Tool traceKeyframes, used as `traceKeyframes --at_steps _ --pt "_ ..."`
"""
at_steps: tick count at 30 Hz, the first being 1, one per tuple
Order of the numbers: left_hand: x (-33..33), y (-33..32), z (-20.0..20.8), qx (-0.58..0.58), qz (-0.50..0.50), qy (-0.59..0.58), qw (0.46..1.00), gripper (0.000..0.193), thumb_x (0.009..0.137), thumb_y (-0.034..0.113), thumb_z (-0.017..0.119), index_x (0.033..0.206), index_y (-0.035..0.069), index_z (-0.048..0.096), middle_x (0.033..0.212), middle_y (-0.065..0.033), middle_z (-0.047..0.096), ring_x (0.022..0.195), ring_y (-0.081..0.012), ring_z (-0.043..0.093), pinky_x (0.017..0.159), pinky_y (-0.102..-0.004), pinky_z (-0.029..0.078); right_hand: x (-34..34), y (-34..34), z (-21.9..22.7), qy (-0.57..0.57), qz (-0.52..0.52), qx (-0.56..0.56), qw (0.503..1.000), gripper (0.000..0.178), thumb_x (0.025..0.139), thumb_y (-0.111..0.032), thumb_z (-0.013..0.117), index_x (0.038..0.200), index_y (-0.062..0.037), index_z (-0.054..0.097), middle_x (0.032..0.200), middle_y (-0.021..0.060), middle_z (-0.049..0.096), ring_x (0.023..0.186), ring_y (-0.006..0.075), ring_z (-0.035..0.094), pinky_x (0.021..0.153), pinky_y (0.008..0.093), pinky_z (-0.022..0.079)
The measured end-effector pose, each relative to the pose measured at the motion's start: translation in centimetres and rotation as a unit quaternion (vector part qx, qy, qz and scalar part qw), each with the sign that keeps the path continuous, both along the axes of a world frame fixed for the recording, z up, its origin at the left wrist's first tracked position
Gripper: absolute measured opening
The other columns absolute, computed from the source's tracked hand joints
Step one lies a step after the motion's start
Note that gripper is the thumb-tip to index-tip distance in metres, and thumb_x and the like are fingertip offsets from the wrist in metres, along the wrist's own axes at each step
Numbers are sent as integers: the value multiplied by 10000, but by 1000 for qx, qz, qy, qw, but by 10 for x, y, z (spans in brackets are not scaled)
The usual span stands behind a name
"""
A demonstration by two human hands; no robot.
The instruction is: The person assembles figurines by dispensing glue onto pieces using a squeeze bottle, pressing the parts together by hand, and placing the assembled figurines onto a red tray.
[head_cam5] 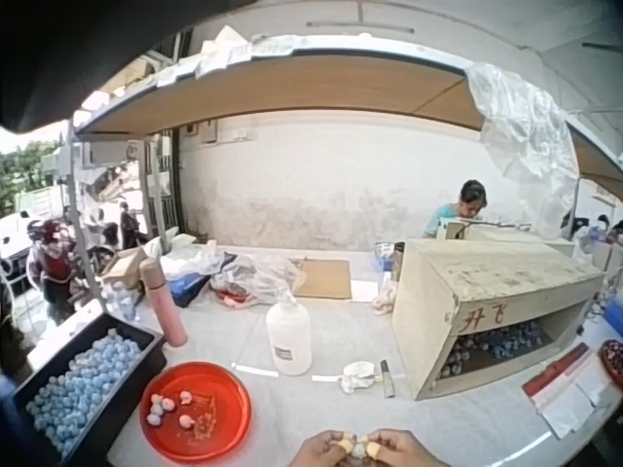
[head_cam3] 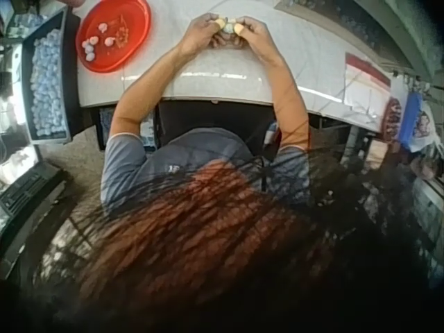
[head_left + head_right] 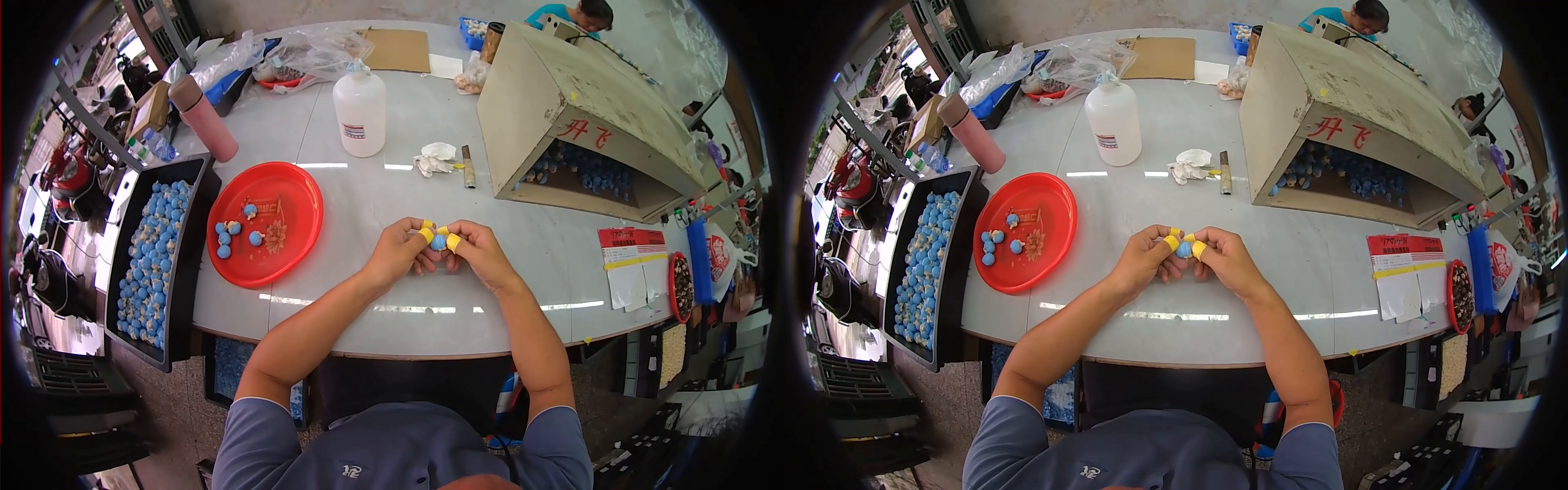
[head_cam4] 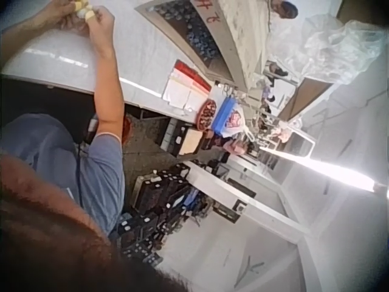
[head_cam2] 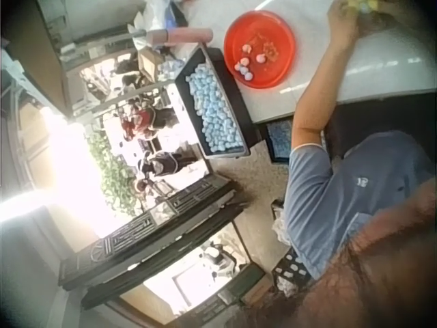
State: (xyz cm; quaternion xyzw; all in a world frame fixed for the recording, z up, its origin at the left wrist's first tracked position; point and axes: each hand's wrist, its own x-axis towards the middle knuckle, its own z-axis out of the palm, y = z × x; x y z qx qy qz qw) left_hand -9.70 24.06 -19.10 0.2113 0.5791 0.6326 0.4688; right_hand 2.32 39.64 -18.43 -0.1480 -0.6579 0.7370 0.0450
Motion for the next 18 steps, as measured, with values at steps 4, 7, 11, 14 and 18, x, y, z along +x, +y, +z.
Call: traceKeyframes --at_steps 4,7,11,14,18 --pt "0 1 -1 -1 3 1 1000 318 1005 239 522 1207 -6 501 861 -105 666 689 -137 637 574 -240 486 0 -1 3 -4 4 -9 1000 151 940 -96 539 1025 3 615 842 46 629 663 100 583 611 244 477" --pt "0 2 -3 4 7 -1 1000 317 1006 243 523 1201 -6 506 864 -104 664 694 -134 632 581 -239 488 -1 1 1 4 3 -11 1000 146 944 -88 536 1032 3 610 832 42 631 659 91 583 594 238 478" --pt "-1 2 -9 17 31 -14 999 333 993 259 554 1168 -23 527 880 -101 665 730 -131 633 602 -241 496 -3 -1 0 -4 -13 -13 1000 146 943 -63 544 1060 3 604 842 41 640 664 81 582 595 234 492" --pt "-2 1 -15 13 24 22 999 354 971 269 595 1136 -40 545 896 -95 667 762 -131 637 627 -246 500 -4 -7 3 -26 -33 8 999 154 939 -48 554 1078 2 599 862 46 645 665 82 581 614 237 505" --pt "3 2 -11 1 14 73 997 369 949 272 630 1116 -48 556 899 -90 669 778 -132 639 643 -248 502 -2 -6 1 -1 -13 26 1000 171 936 -43 551 1093 6 599 874 49 646 674 85 582 637 232 510"
